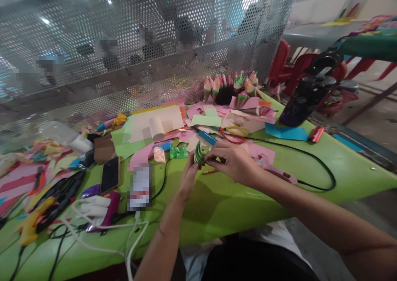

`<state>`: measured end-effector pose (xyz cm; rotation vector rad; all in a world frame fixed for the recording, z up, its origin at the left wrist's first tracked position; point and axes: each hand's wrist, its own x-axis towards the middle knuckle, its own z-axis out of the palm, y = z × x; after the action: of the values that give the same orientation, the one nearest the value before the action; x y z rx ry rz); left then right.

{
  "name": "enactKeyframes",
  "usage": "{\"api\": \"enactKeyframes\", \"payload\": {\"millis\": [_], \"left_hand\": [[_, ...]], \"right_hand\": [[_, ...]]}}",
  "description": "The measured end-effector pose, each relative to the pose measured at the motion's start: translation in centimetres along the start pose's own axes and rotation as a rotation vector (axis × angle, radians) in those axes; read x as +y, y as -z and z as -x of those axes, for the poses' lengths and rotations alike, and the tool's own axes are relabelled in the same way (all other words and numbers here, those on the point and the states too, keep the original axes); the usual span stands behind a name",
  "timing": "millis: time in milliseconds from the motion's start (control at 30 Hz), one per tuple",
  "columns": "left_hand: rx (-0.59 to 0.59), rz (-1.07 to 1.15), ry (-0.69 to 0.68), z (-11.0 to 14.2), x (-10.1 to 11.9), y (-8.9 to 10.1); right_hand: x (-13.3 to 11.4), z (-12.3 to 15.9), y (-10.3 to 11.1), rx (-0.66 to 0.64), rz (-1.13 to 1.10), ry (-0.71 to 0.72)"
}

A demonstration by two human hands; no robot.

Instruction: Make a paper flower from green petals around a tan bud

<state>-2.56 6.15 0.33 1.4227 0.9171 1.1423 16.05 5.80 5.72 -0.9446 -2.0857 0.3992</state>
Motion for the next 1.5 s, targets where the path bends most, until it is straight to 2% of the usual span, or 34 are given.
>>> {"api": "enactKeyframes", "payload": {"millis": [533, 900, 1167, 1500], "left_hand": [[0.008, 0.034, 0.005, 0.0, 0.1, -0.2], [-0.014, 0.043, 0.048, 0.1, 0.0, 0.0], [-0.046, 0.066, 0.05, 0.2, -0.5, 0.2], [-0.013, 0.065, 0.104, 0.1, 0.1, -0.1]], "right_hand": [[0.9, -0.4, -0.1, -0.125, 0.01, 0.033], [0.8, -0.8, 0.8, -0.211, -0.017, 0.022], [1.1, -0.8, 0.9, -0.231, -0.01, 0.031], [1.5, -0.7, 0.9, -0.236, -0.003, 0.068]]}}
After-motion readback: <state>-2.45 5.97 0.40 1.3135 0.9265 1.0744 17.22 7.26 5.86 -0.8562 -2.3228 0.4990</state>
